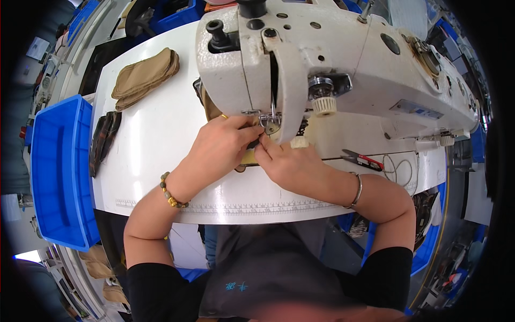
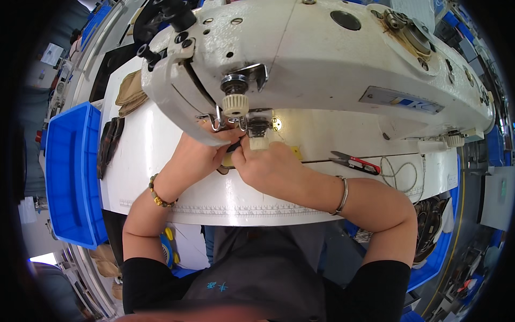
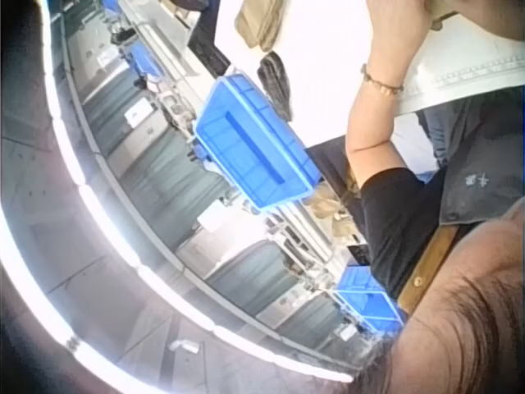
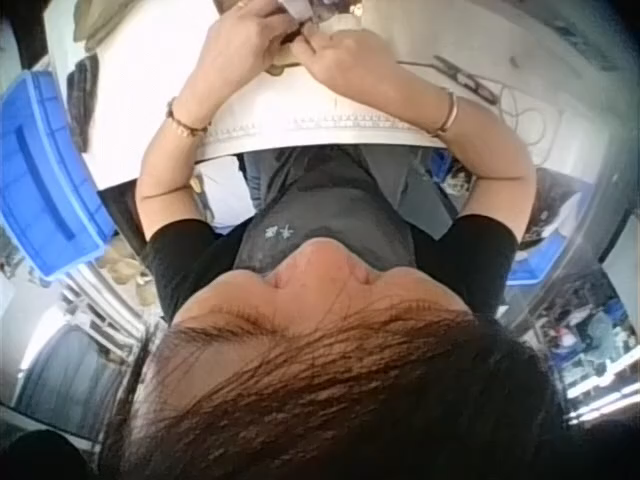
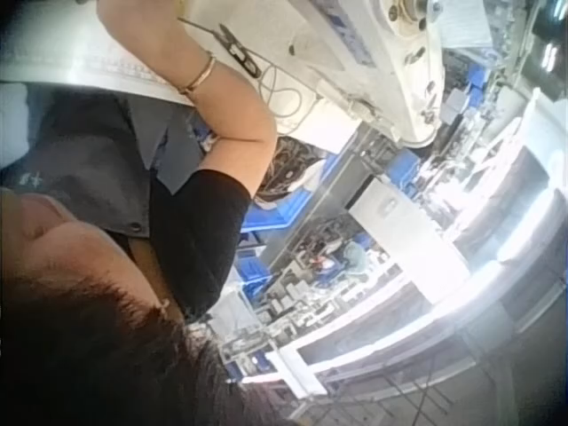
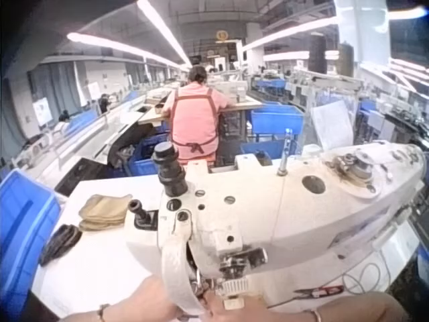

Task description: Sewing a leather part using an industrial sewing machine.

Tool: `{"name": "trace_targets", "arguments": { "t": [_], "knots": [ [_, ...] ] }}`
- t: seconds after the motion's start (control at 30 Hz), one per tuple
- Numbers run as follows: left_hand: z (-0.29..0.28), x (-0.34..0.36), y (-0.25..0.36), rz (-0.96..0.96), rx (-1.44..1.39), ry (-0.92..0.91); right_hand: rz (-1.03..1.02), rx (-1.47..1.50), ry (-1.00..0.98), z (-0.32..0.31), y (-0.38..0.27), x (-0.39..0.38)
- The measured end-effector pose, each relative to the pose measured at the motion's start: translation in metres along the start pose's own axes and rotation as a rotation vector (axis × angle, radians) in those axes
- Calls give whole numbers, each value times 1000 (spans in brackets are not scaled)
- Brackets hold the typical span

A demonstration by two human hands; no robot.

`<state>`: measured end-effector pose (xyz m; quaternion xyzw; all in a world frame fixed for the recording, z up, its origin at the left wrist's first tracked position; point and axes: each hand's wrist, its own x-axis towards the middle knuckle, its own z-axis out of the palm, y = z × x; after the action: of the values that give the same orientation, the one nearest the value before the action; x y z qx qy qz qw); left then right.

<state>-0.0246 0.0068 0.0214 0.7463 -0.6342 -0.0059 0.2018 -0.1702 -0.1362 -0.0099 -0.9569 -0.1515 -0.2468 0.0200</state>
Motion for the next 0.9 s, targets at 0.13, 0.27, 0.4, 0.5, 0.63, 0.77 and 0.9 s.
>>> {"name": "trace_targets", "arguments": {
  "t": [0.13,0.27,0.4,0.5,0.63,0.77,0.9],
  "knots": [
    [4,0,2,-35,33,17,16,-57,31,7,0,1],
    [5,2,8,-111,104,-19,19,-111,18,7,3,0],
    [9,3,14,-98,104,83,73,-104,-22,3,3,-2],
    [8,3,13,-136,100,20,75,-132,-52,-1,3,1],
    [1,-1,13,-138,52,12,81,-104,-23,8,12,-7],
    [-10,-7,9,44,85,62,195,144,35,9,23,-9],
    [0,-7,-3,224,215,93,517,446,33,17,26,-8]
  ]
}}
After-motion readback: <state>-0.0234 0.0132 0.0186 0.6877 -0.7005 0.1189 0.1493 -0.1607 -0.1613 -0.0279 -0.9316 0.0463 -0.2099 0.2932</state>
